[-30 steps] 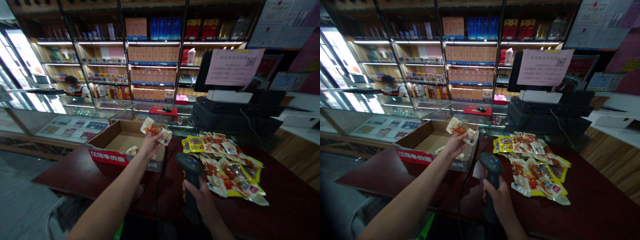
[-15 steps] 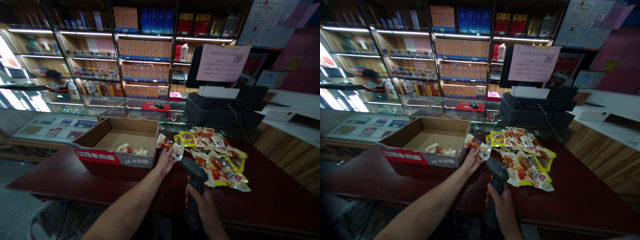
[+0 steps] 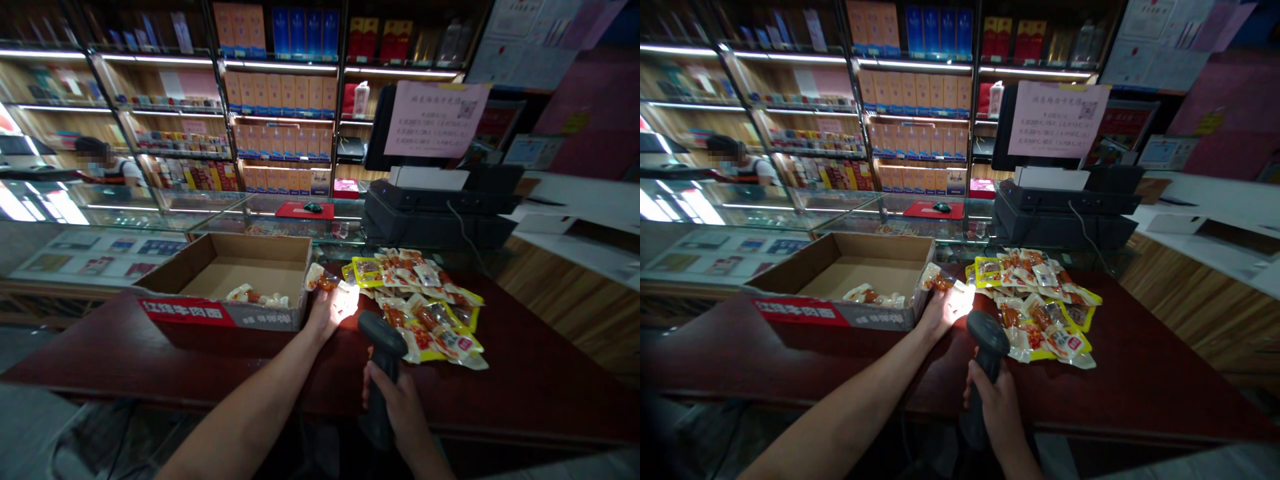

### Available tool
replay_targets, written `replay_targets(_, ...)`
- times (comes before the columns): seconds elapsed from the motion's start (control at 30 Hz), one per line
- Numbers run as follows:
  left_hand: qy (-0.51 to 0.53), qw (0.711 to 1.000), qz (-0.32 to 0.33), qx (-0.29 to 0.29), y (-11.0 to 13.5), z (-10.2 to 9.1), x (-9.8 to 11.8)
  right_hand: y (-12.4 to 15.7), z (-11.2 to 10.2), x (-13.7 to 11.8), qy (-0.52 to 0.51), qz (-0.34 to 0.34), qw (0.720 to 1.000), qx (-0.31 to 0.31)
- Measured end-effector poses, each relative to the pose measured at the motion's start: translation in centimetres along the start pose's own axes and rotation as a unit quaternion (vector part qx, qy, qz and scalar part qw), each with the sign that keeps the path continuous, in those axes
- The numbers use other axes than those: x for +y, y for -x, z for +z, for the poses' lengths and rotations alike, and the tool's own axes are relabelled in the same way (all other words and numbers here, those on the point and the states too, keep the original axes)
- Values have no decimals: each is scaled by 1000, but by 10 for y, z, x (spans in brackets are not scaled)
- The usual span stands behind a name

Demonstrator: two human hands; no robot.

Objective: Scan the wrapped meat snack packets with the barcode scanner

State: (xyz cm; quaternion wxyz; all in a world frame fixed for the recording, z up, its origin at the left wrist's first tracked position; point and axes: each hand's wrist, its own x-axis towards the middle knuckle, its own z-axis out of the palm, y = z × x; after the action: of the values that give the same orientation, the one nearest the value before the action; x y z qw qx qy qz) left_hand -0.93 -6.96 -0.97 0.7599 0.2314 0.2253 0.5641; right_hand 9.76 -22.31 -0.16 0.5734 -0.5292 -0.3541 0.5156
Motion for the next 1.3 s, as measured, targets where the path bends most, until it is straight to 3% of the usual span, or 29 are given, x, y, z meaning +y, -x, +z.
replay_targets(0.17, -31, 996, -82, 13, 5, 7, 0, -1, -11, -9, -21, -13, 999, 22)
replay_targets(0.33, -93, 977, -189, -31, 7, 35, -4, -2, -40, -23, -23, -20, 998, 62)
replay_targets(0.5, -143, 962, -216, -91, 6, 71, -29, 1, -74, -43, -26, -38, 992, 117)
replay_targets(0.67, -219, 943, -242, -64, 12, 95, -61, 2, -101, -55, -39, -54, 987, 148)
replay_targets(0.83, -331, 926, -175, -43, 8, 103, -78, 3, -115, -54, -29, -57, 985, 157)
replay_targets(0.9, -439, 884, -154, -41, 1, 101, -80, 4, -118, -54, -26, -56, 985, 159)
replay_targets(0.97, -551, 824, -122, -47, -5, 96, -80, 6, -120, -55, -22, -53, 986, 157)
replay_targets(1.07, -659, 750, -5, -51, -12, 88, -77, 8, -120, -55, -22, -53, 987, 153)
replay_targets(1.17, -665, 738, 100, -45, -13, 85, -72, 8, -118, -55, -20, -52, 987, 150)
replay_targets(1.3, -657, 741, 124, -54, -3, 88, -52, 7, -106, -54, -17, -43, 990, 133)
